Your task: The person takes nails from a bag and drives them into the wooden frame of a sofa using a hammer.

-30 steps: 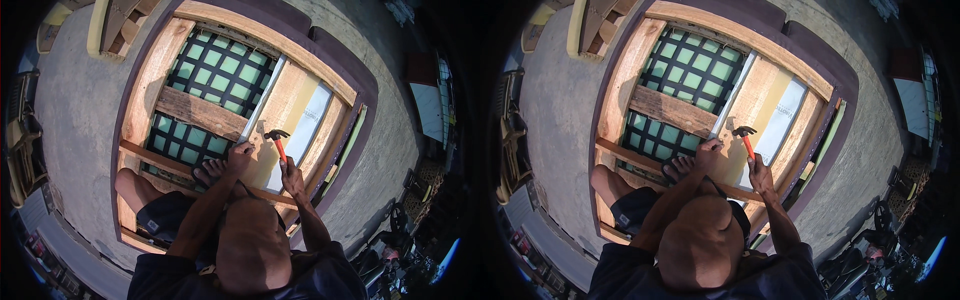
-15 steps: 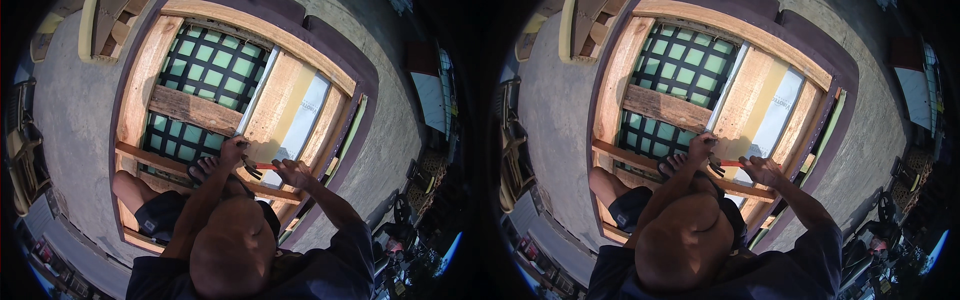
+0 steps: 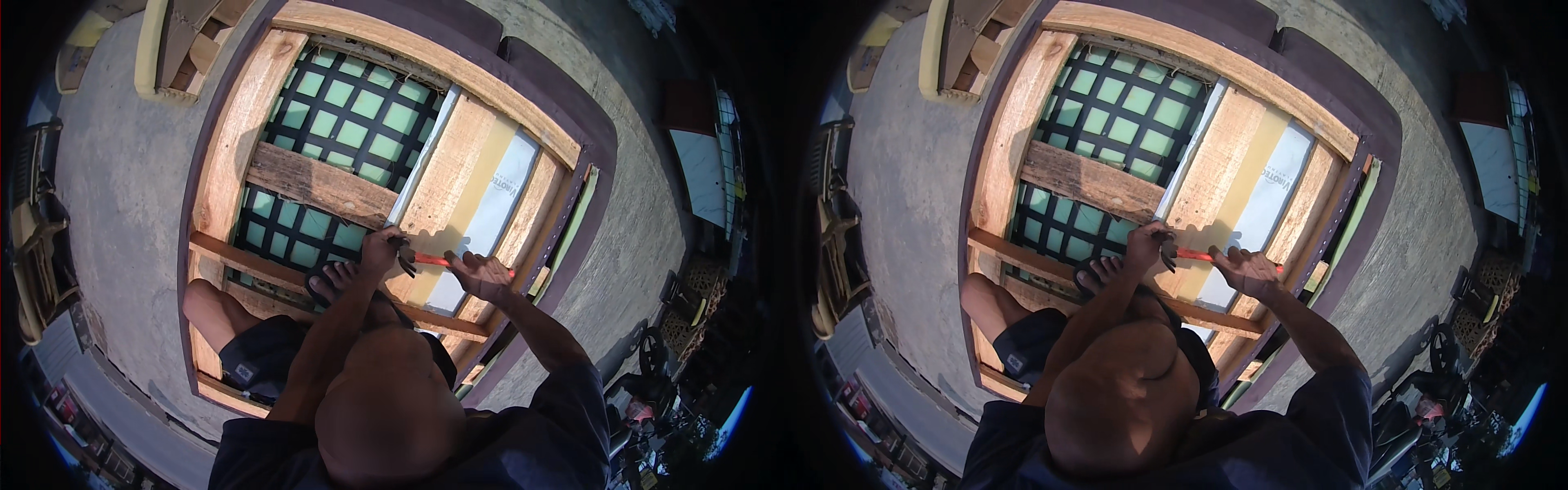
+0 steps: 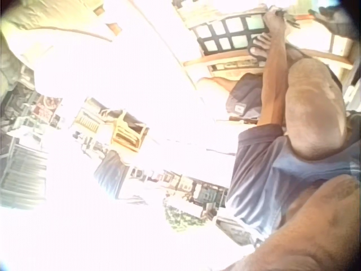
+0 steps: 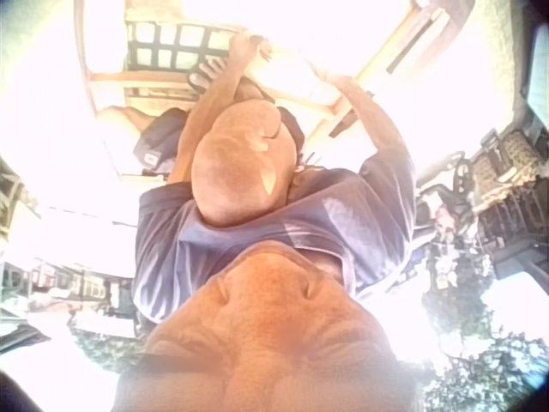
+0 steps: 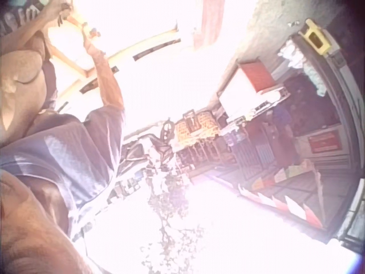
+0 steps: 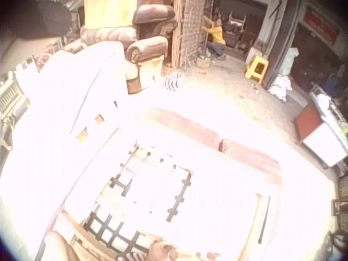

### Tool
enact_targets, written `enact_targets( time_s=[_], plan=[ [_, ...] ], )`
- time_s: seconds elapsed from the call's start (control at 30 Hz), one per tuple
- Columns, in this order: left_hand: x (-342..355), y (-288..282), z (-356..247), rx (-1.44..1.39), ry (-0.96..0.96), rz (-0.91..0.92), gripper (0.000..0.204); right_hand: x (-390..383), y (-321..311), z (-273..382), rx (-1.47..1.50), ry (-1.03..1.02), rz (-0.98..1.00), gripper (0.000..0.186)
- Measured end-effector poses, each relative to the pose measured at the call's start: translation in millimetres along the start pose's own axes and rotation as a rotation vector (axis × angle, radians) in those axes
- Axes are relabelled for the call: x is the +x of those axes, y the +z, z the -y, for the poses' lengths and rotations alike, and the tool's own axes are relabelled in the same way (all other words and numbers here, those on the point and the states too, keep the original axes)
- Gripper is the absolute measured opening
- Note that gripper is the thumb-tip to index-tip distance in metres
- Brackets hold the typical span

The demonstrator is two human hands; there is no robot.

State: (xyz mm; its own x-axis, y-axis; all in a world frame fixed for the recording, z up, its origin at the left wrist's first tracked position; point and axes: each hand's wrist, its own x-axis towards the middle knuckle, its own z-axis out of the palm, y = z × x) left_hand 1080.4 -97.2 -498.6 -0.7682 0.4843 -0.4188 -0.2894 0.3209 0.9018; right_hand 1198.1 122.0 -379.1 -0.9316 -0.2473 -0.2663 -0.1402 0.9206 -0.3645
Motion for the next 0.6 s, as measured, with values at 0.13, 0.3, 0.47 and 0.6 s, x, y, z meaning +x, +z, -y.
enact_targets(
  time_s=[0.13, 0.3, 0.47, 0.6],
  plan=[
    [1, 4, -1, -0.4, -0.365, 0.034, 0.007, -5, -4, 4, 0.01, -0.007, 0.031, 0.04],
    [2, 1, 11, -0.022, 0.016, 0.008, 0.007, 2, -3, 7, 0.011, 0.079, 0.086, 0.038],
    [-4, -11, 2, -0.078, -0.266, -0.13, 0.01, -1, -12, 28, 0.067, -0.107, -0.003, 0.04],
    [-2, -32, -9, -0.619, -0.174, -0.336, 0.015, 3, -5, 9, -0.029, -0.197, -0.011, 0.043]
  ],
)
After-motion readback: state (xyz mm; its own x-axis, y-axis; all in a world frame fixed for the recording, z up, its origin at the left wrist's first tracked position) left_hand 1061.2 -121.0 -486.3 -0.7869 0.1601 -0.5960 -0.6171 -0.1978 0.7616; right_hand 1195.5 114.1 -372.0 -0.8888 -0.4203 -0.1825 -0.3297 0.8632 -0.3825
